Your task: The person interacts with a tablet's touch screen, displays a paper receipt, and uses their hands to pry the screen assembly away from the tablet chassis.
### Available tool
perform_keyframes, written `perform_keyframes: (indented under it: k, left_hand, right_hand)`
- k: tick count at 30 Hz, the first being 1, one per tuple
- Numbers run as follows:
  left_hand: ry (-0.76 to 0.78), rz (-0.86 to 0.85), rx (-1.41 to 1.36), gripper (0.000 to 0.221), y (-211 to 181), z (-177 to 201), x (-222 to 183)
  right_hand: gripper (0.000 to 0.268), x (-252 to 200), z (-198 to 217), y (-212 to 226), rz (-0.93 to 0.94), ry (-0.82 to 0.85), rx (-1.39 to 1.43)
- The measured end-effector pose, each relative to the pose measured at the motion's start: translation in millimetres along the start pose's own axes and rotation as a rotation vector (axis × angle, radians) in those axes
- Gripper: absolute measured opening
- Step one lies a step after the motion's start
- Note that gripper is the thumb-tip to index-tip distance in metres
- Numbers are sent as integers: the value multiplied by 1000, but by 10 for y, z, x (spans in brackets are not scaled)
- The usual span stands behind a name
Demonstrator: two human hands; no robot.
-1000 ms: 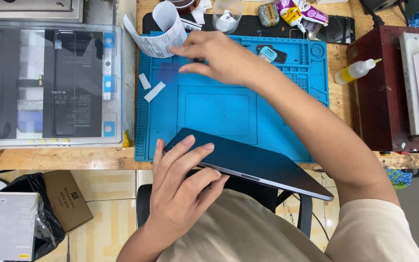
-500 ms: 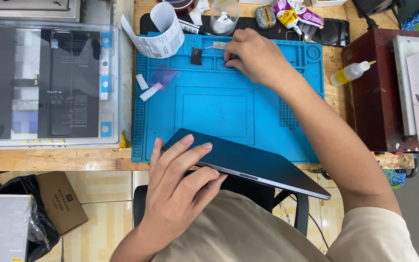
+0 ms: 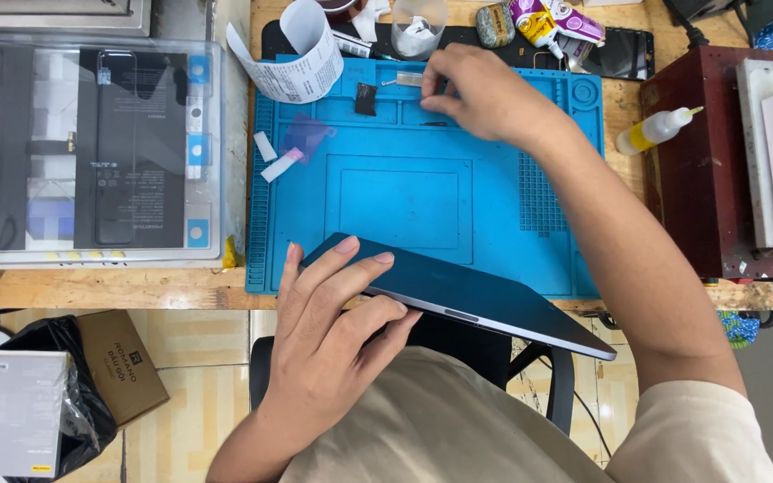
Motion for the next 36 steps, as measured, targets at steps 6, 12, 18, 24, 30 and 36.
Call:
perform_keyframes:
  k: [6, 12, 18, 24, 30, 36]
  left_hand:
    - [16, 16, -21, 15, 9, 0, 34]
    - [32, 17, 9, 17, 38, -30, -18]
    - [97, 92, 51, 10, 17, -31, 11]
    - [148, 103, 120, 16, 40, -57, 13]
    - [151, 132, 126, 18, 24, -63, 49]
    - [136, 151, 109, 16, 1, -63, 78]
  right_hand:
    - [7, -169, 248, 130, 217, -373, -67]
    - [9, -646, 390, 69, 86, -534, -94]
    - [25, -1266, 764, 957, 3, -427, 121]
    - [10, -2421, 285, 829, -267, -510, 193]
    - [20, -2015, 384, 1577, -153, -429, -2]
    - [14, -1674, 365, 1770, -186, -486, -103]
Point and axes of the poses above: each hand's wrist, its own x-axis towards the middle knuckle, its own z-axis out of the back of the hand, y = z × x, the point moved 5 cm from there along x, towards the middle knuckle, and after that the axes turned 10 degrees about z, right-handed, at the moved point
